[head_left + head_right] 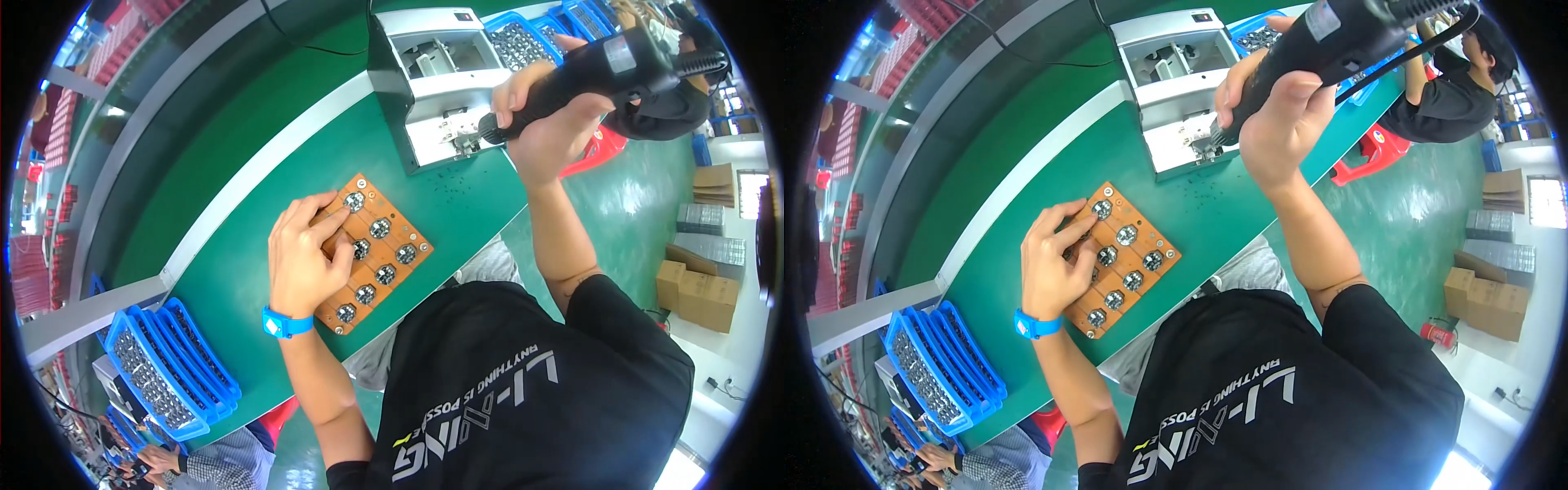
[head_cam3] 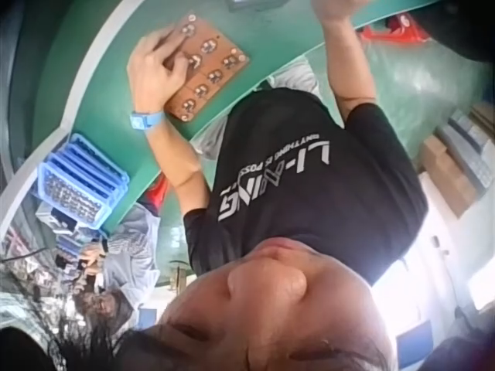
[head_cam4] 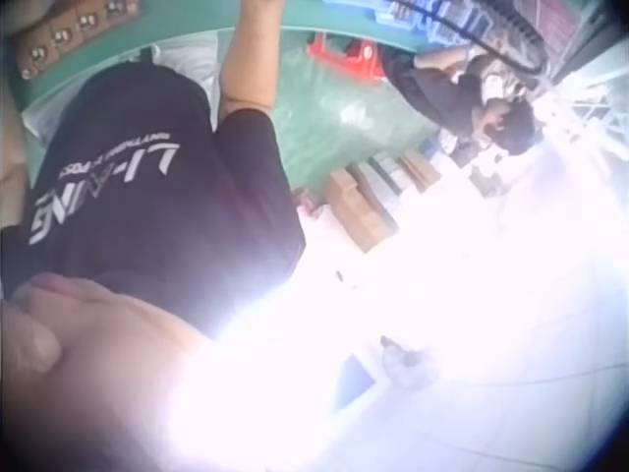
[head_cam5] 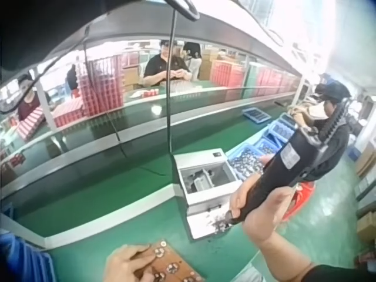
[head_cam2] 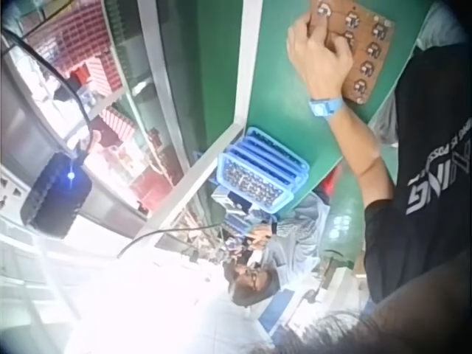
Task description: The person assembles electronic components onto a circuit board by securing them with screws using an electric screwdriver.
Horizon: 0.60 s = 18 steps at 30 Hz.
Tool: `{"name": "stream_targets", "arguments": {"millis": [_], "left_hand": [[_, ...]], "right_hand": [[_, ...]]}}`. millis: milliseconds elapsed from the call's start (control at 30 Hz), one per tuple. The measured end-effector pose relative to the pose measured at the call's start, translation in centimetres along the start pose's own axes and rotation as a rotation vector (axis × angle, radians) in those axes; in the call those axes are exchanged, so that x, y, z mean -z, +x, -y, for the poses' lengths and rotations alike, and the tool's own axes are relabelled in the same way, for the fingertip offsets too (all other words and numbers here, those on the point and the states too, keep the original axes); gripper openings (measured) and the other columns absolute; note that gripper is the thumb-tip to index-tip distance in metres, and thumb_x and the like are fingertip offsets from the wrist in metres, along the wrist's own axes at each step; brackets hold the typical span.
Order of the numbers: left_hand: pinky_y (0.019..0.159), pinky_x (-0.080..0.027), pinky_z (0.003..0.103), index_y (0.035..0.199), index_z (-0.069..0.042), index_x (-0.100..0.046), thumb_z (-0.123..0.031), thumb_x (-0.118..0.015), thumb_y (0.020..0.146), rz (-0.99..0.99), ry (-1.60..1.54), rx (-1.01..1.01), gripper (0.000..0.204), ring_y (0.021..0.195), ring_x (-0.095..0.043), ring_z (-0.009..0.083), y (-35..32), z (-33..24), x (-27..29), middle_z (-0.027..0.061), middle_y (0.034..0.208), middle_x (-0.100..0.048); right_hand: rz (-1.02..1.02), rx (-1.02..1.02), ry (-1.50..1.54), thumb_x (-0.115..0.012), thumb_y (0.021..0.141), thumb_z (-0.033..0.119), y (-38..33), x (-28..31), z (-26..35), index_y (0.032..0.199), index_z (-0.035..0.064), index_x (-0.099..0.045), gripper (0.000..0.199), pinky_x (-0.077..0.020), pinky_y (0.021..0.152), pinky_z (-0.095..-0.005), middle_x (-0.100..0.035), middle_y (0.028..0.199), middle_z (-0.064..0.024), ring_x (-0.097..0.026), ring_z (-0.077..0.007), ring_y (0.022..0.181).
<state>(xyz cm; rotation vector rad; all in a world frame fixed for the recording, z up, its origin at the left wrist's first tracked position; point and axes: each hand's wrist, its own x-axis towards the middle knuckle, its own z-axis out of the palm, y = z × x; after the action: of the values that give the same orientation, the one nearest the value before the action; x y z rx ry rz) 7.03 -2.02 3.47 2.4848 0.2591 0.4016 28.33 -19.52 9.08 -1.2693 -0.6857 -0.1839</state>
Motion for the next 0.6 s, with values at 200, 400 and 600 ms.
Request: {"name": "stream_targets", "arguments": {"millis": [200, 400, 600], "left_hand": [[0.084, -0.051, 0.04, 0.094, 0.0, -0.075, -0.004, -0.062, 0.067, 0.01, -0.033, 0.017, 0.03, 0.093, -0.063, 0.0309, 0.1, 0.1, 0.1, 0.0133, 0.11, -0.067], [0.084, -0.051, 0.041, 0.094, 0.001, -0.074, -0.004, -0.061, 0.067, 0.008, -0.07, 0.055, 0.031, 0.093, -0.062, 0.0316, -0.2, 0.1, 0.3, 0.0137, 0.109, -0.068], [0.082, -0.052, 0.038, 0.099, 0.002, -0.072, 0.001, -0.058, 0.068, 0.044, -0.1, 0.038, 0.034, 0.095, -0.063, 0.0319, -0.3, 1.2, 0.5, 0.013, 0.115, -0.067]], "right_hand": [[0.095, 0.025, 0.075, -0.041, 0.093, 0.07, -0.5, -0.2, -0.9, 0.127, 0.0049, -0.036, 0.073, -0.0402, 0.046, -0.0313, -0.047, 0.06, -0.0083, -0.046, -0.0181, 0.044], [0.216, -0.083, 0.093, -0.044, 0.093, 0.067, -0.6, -0.8, -0.3, 0.125, 0.0055, -0.038, 0.069, -0.039, 0.045, -0.029, -0.047, 0.059, -0.0077, -0.045, -0.0168, 0.043], [0.275, -0.188, 0.256, -0.042, 0.084, 0.079, -4.4, -5.7, 0.0, 0.131, 0.0075, -0.032, 0.086, -0.0398, 0.046, -0.0295, -0.047, 0.06, -0.0061, -0.044, -0.0159, 0.041]]}}
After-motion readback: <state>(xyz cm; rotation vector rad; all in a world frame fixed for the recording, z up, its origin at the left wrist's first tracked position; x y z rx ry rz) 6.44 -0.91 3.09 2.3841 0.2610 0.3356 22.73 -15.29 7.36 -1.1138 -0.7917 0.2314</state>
